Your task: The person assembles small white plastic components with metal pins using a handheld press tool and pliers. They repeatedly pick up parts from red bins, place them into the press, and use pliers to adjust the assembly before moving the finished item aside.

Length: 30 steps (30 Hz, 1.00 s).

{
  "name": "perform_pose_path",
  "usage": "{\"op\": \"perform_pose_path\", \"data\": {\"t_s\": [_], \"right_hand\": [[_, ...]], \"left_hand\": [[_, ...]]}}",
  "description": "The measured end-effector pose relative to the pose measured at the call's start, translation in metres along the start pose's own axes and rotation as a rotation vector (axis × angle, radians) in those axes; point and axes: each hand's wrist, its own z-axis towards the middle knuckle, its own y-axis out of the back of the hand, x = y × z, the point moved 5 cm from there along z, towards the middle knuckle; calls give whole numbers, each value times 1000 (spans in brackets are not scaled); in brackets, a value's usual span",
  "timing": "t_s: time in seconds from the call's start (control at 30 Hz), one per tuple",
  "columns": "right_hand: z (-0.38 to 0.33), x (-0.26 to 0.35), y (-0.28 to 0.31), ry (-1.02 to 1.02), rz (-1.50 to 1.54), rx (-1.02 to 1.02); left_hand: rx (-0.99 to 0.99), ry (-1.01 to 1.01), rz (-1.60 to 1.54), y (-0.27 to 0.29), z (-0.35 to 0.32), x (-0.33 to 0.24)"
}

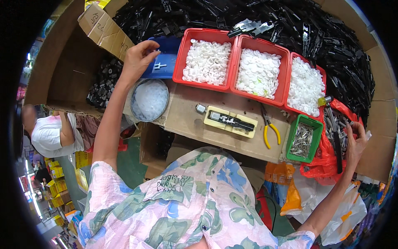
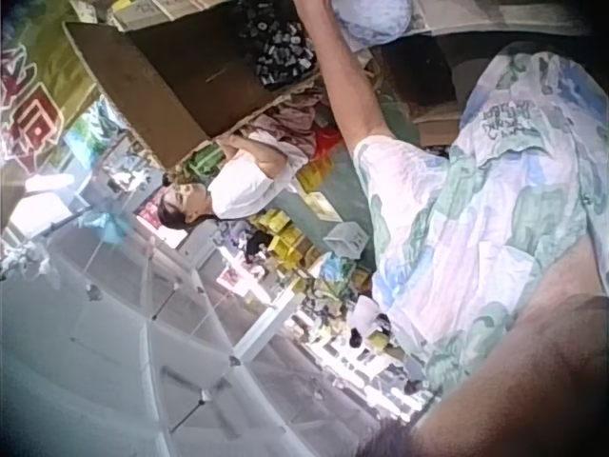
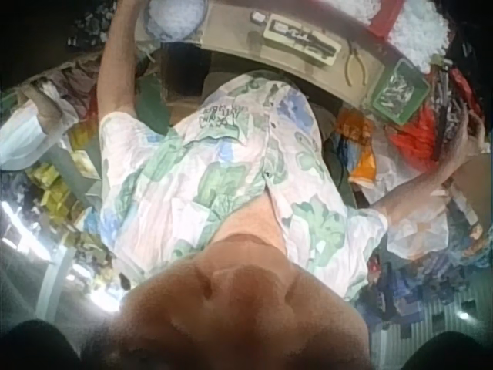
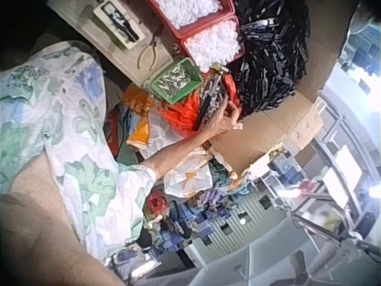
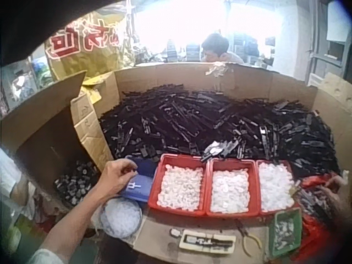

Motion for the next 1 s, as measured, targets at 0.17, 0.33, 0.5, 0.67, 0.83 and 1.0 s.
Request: {"op": "perform_pose_path", "data": {"t_s": [0.17, 0.33, 0.5, 0.67, 0.83, 1.0], "right_hand": [[-6, 20, -10, -11, 43, 1], [-4, 35, -22, -16, 126, 18], [-2, 53, -22, 15, 131, 29], [-13, 84, -22, 64, 247, -7], [-49, 168, -71, 69, 511, 160], [-91, 248, -145, -3, 661, 474]], "left_hand": [[-36, 81, 15, 31, -41, -19], [-47, 85, 35, 28, -76, -11], [-93, 14, 81, 22, -90, -2], [-139, 173, -169, 33, -85, -15], [-54, 364, -673, 8, -94, -48], [72, 428, -1036, -49, -104, -83]]}}
